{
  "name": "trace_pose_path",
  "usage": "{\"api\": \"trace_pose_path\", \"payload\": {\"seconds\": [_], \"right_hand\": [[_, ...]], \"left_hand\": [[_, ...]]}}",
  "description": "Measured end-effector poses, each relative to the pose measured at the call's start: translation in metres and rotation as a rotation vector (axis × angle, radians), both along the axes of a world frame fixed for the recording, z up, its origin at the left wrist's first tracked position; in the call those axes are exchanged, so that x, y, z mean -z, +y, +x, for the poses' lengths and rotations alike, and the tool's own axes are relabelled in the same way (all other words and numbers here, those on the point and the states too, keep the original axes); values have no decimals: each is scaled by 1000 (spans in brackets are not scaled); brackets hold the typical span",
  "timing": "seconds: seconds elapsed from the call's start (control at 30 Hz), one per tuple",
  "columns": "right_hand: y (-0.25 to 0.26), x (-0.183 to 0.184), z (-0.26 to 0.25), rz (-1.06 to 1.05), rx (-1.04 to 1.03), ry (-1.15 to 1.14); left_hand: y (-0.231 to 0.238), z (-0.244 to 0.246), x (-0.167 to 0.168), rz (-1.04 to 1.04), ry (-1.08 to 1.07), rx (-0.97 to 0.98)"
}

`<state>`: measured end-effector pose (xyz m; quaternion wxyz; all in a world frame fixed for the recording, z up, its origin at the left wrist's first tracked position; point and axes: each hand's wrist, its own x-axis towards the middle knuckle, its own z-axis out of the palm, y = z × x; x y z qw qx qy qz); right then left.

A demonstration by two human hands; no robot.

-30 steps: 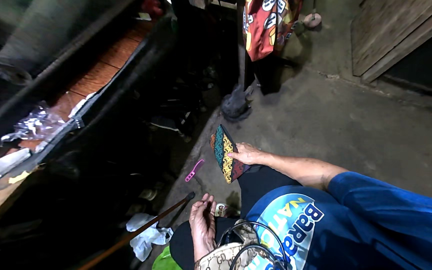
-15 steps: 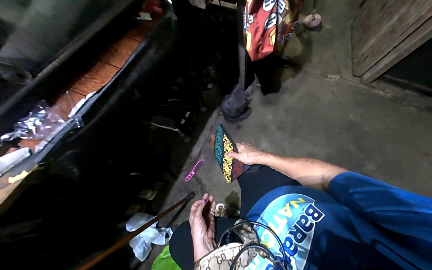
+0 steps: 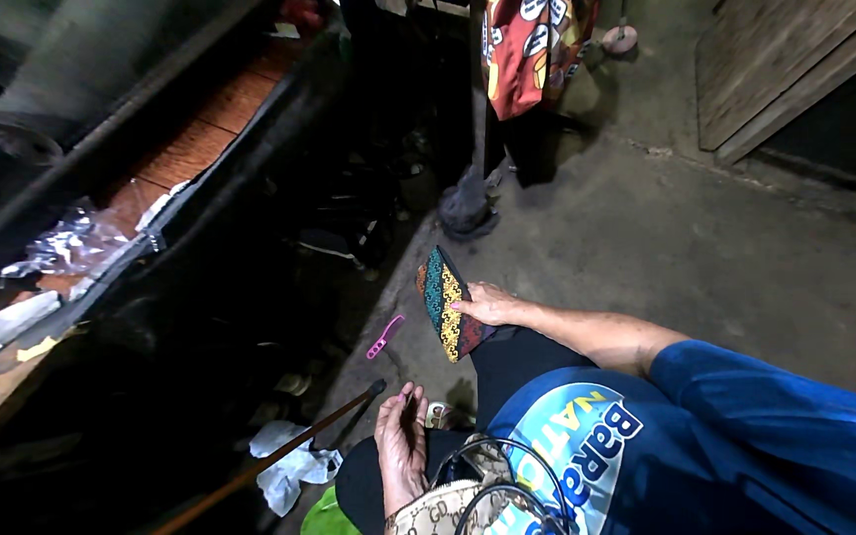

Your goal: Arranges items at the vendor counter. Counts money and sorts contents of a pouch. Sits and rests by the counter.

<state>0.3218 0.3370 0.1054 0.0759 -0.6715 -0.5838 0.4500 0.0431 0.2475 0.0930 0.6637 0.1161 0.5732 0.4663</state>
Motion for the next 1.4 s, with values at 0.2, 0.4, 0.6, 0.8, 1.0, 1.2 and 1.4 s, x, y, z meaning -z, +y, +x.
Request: {"api": "trace_pose_path", "payload": {"seconds": [0.2, 0.4, 0.6, 0.8, 1.0, 1.2, 1.4], "right_hand": [[0, 0, 0, -3, -2, -3], [0, -3, -1, -14, 3, -11], [0, -4, -1, -17, -4, -10], [0, -2, 0, -4, -4, -9], [0, -2, 0, -7, -10, -10], [0, -2, 0, -8, 2, -1], [0, -2, -1, -15, -2, -4]], "left_hand": [[0, 0, 0, 2, -5, -1], [0, 0, 1, 5, -4, 1], [0, 0, 1, -1, -10, -4], [0, 1, 0, -10, -8, 2], [0, 1, -1, -4, -8, 3], [0, 1, -1, -4, -14, 2], [0, 0, 1, 3, -11, 7]]}}
